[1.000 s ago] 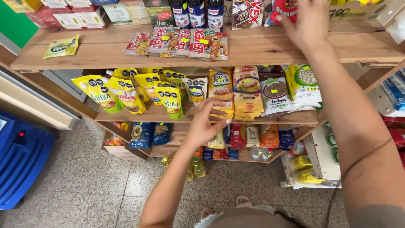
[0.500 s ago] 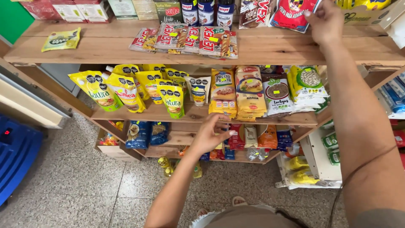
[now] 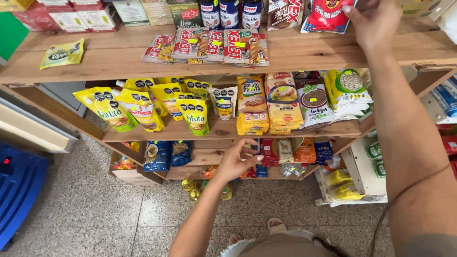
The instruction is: The person organizes snack items in a small store by picking up packages from a glass counter and placing them onto wooden shelves. They handle various snack packets, including red and green boxes, and wipe the counter surface with a cloth.
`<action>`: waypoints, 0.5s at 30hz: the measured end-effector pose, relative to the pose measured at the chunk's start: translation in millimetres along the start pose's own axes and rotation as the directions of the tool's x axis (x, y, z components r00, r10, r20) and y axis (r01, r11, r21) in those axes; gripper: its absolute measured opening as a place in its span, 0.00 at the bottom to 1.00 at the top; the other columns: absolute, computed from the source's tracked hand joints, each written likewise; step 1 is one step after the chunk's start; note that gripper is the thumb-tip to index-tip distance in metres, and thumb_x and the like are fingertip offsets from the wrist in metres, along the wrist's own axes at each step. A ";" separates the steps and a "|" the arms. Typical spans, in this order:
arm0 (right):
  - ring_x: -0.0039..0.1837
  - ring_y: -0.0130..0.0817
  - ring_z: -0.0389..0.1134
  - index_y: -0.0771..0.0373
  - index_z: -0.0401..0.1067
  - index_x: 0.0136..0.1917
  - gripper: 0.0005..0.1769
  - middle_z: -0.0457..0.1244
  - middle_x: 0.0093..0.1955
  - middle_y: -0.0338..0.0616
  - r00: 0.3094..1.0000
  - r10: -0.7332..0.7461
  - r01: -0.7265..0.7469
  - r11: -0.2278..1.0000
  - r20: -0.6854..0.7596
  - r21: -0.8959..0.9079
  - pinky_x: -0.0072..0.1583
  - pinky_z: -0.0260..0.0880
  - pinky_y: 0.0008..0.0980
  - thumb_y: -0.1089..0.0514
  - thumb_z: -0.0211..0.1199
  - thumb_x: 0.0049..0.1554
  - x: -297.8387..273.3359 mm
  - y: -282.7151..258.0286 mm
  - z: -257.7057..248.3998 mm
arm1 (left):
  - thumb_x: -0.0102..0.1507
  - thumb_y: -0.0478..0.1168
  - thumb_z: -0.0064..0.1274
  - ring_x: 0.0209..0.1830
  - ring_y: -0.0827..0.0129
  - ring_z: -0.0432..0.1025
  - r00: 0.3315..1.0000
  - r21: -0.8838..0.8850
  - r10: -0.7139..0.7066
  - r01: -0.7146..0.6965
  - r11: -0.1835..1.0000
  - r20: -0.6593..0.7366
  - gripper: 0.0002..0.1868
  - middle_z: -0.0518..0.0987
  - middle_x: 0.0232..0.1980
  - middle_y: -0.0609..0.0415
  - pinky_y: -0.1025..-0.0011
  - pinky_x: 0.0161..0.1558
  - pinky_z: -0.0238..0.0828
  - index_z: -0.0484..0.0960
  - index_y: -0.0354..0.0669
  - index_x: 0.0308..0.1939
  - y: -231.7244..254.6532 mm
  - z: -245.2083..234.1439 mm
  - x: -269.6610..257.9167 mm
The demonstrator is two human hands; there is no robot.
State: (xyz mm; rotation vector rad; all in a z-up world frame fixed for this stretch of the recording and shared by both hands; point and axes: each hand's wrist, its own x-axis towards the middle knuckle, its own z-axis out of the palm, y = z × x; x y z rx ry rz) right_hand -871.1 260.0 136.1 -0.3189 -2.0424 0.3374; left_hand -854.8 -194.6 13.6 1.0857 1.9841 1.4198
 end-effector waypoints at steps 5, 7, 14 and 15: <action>0.42 0.40 0.61 0.74 0.67 0.51 0.11 0.61 0.44 0.54 0.932 -0.356 0.359 0.932 -0.068 0.046 0.42 0.61 0.35 0.77 0.69 0.62 -30.7 -67.2 -52.5 | 0.56 0.45 0.56 0.41 0.68 0.76 0.996 -0.059 0.080 -0.077 0.995 0.046 0.16 0.75 0.47 0.54 0.72 0.42 0.77 0.72 0.46 0.44 -26.3 10.8 1.5; 0.43 0.42 0.61 0.75 0.67 0.50 0.10 0.60 0.43 0.54 0.931 -0.357 0.361 0.930 -0.072 0.072 0.44 0.60 0.36 0.78 0.67 0.64 -62.6 -71.4 -70.0 | 0.57 0.41 0.55 0.42 0.69 0.75 0.993 -0.099 0.075 -0.066 0.993 0.093 0.13 0.76 0.44 0.55 0.72 0.44 0.75 0.72 0.46 0.44 -39.1 20.0 4.2; 0.49 0.43 0.66 0.62 0.71 0.50 0.10 0.66 0.48 0.46 0.964 -0.106 0.156 0.968 0.243 -0.195 0.53 0.65 0.41 0.55 0.63 0.58 -224.0 -57.9 -157.4 | 0.60 0.49 0.52 0.35 0.74 0.73 0.951 -0.010 -0.004 0.007 1.000 0.309 0.12 0.79 0.38 0.61 0.75 0.38 0.67 0.75 0.51 0.44 -76.9 73.0 25.5; 0.49 0.43 0.66 0.62 0.71 0.50 0.10 0.66 0.48 0.46 0.967 -0.087 0.140 0.967 0.239 -0.214 0.53 0.65 0.41 0.55 0.63 0.58 -254.7 -46.0 -168.9 | 0.60 0.49 0.52 0.35 0.74 0.73 0.943 -0.011 0.000 0.004 1.000 0.332 0.12 0.79 0.38 0.61 0.75 0.38 0.67 0.75 0.51 0.44 -74.7 80.8 35.9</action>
